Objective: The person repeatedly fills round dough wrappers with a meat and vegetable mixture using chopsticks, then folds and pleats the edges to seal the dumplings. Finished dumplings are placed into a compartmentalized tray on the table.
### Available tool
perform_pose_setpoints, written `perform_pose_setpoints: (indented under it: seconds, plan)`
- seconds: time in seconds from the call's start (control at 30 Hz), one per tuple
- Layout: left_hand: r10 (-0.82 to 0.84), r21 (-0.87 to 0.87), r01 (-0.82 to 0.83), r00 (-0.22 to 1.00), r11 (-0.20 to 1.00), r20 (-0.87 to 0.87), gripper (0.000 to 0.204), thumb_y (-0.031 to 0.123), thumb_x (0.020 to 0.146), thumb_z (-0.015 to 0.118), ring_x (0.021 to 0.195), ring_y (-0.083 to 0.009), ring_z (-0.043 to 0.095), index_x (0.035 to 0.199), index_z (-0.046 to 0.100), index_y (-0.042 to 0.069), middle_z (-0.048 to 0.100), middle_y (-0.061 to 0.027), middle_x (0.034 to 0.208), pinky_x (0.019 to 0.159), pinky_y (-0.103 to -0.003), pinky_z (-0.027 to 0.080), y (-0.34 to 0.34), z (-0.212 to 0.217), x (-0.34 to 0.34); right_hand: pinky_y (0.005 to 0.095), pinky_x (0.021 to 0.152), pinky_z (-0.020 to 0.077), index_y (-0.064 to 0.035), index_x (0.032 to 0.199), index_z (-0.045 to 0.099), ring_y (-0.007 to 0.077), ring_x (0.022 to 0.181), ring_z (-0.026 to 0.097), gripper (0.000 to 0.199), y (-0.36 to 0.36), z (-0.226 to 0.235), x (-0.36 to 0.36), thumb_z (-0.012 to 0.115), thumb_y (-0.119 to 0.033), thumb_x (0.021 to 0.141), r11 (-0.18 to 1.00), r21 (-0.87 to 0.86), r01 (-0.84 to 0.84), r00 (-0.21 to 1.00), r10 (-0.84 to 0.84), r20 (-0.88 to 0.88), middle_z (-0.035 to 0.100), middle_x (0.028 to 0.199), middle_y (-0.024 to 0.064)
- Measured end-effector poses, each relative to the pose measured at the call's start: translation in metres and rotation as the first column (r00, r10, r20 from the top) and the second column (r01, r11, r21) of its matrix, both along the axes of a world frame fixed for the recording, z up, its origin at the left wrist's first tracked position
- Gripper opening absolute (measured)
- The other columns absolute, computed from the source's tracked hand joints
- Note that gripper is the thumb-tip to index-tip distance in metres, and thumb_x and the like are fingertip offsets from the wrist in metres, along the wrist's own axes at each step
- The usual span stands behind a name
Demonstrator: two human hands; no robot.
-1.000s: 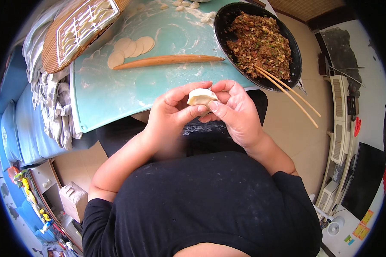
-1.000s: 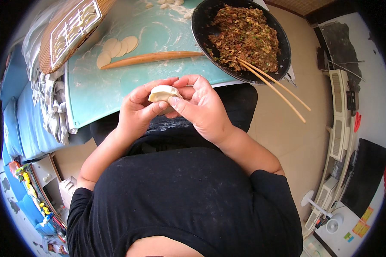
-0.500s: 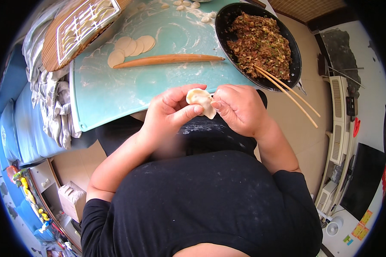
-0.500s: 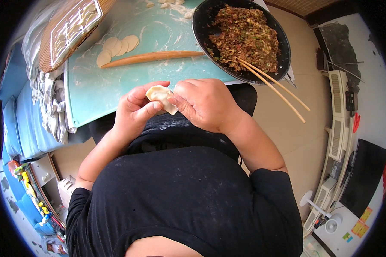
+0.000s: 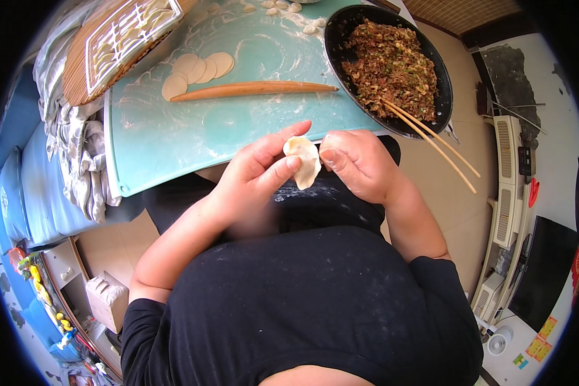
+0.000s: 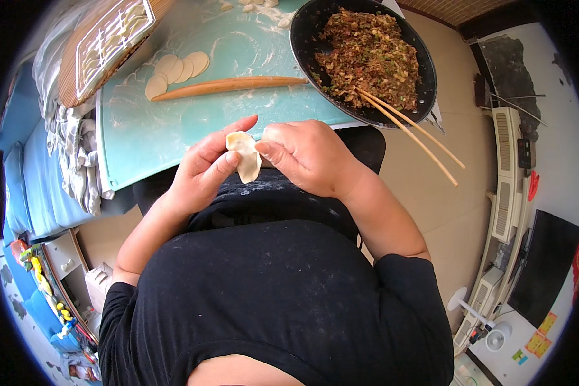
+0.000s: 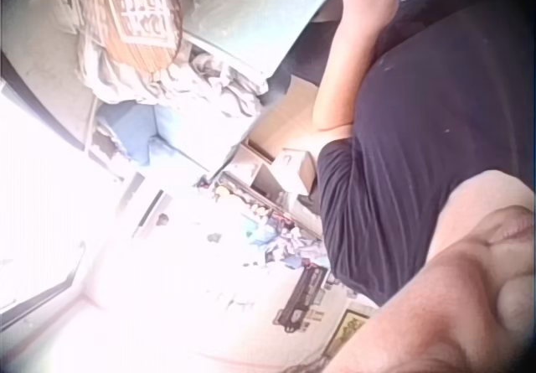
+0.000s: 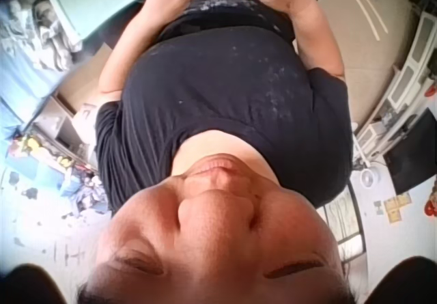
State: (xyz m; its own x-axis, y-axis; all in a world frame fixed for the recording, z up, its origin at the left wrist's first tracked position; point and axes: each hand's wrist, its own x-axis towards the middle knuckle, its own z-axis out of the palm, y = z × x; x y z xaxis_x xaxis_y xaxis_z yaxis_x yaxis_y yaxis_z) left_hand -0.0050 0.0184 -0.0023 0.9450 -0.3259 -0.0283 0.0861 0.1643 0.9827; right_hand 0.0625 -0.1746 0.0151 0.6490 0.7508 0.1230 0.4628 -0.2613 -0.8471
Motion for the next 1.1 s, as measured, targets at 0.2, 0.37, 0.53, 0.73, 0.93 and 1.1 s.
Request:
perform_pose_setpoints:
  seconds: [0.2, 0.37, 0.53, 0.73, 0.93, 1.1]
  plan:
    - [-0.004, 0.033, 0.004, 1.000, 0.999, 0.003, 0.043, 0.021, 0.094, 0.044, 0.117, -0.0160, 0.042, 0.129, 0.039, -0.003, 0.040, -0.0116, 0.135, 0.097, -0.030, 0.033, -0.001, 0.002, -0.001, 0.0360, 0.051, 0.0384, -0.0025, 0.067, 0.047, 0.0317, 0.056, 0.048, 0.028, 0.008, -0.004, -0.010, 0.050, -0.020, 0.088, 0.998, 0.039, 0.043, 0.997, -0.046, 0.067, 0.049, 0.060, 0.0136]
    - [-0.035, 0.026, 0.037, 0.998, 0.999, -0.048, 0.043, 0.022, 0.095, 0.040, 0.117, -0.0156, 0.041, 0.131, 0.037, -0.002, 0.040, -0.0108, 0.134, 0.098, -0.030, 0.031, 0.003, 0.001, -0.001, 0.0342, 0.054, 0.0395, -0.0017, 0.070, 0.048, 0.0282, 0.055, 0.048, 0.024, 0.007, 0.002, -0.004, 0.051, -0.018, 0.087, 0.999, 0.048, 0.014, 0.978, -0.004, -0.209, 0.049, 0.061, 0.0137]
    - [-0.048, -0.002, 0.048, 0.995, 0.999, -0.084, 0.044, 0.022, 0.095, 0.039, 0.117, -0.0149, 0.041, 0.131, 0.037, -0.002, 0.043, -0.0103, 0.131, 0.098, -0.029, 0.031, 0.003, 0.003, -0.001, 0.0342, 0.055, 0.0402, -0.0012, 0.074, 0.051, 0.0277, 0.057, 0.050, 0.023, 0.011, 0.002, -0.007, 0.049, -0.019, 0.088, 0.999, -0.022, 0.026, 0.989, -0.029, -0.147, 0.052, 0.063, 0.0142]
    - [-0.092, -0.094, 0.082, 0.990, 0.992, -0.105, 0.044, 0.025, 0.095, 0.041, 0.109, -0.0129, 0.046, 0.132, 0.038, 0.000, 0.052, -0.0077, 0.118, 0.095, -0.027, 0.034, 0.010, -0.007, 0.001, 0.0345, 0.055, 0.0407, -0.0016, 0.077, 0.053, 0.0283, 0.057, 0.050, 0.022, 0.009, 0.000, 0.001, 0.048, -0.020, 0.088, 0.999, -0.001, -0.049, 0.975, 0.047, -0.219, 0.053, 0.064, 0.0143]
    - [-0.102, -0.057, 0.093, 0.979, 0.994, -0.175, 0.045, 0.027, 0.095, 0.042, 0.101, -0.0110, 0.049, 0.129, 0.040, -0.002, 0.054, -0.0065, 0.114, 0.087, -0.024, 0.039, 0.013, -0.004, 0.001, 0.0354, 0.054, 0.0411, -0.0025, 0.074, 0.055, 0.0311, 0.058, 0.052, 0.021, 0.016, -0.004, 0.011, 0.051, -0.019, 0.086, 0.996, -0.014, -0.087, 0.996, 0.087, 0.003, 0.053, 0.063, 0.0139]
    - [-0.136, -0.042, 0.129, 0.957, 0.991, -0.257, 0.044, 0.028, 0.094, 0.043, 0.079, -0.0053, 0.047, 0.129, 0.041, 0.000, 0.056, -0.0003, 0.099, 0.067, -0.018, 0.040, 0.015, -0.004, 0.001, 0.0356, 0.051, 0.0402, -0.0030, 0.070, 0.055, 0.0312, 0.057, 0.052, 0.021, 0.019, -0.009, 0.011, 0.053, -0.020, 0.084, 0.990, -0.046, -0.136, 0.985, 0.140, 0.098, 0.052, 0.062, 0.0140]
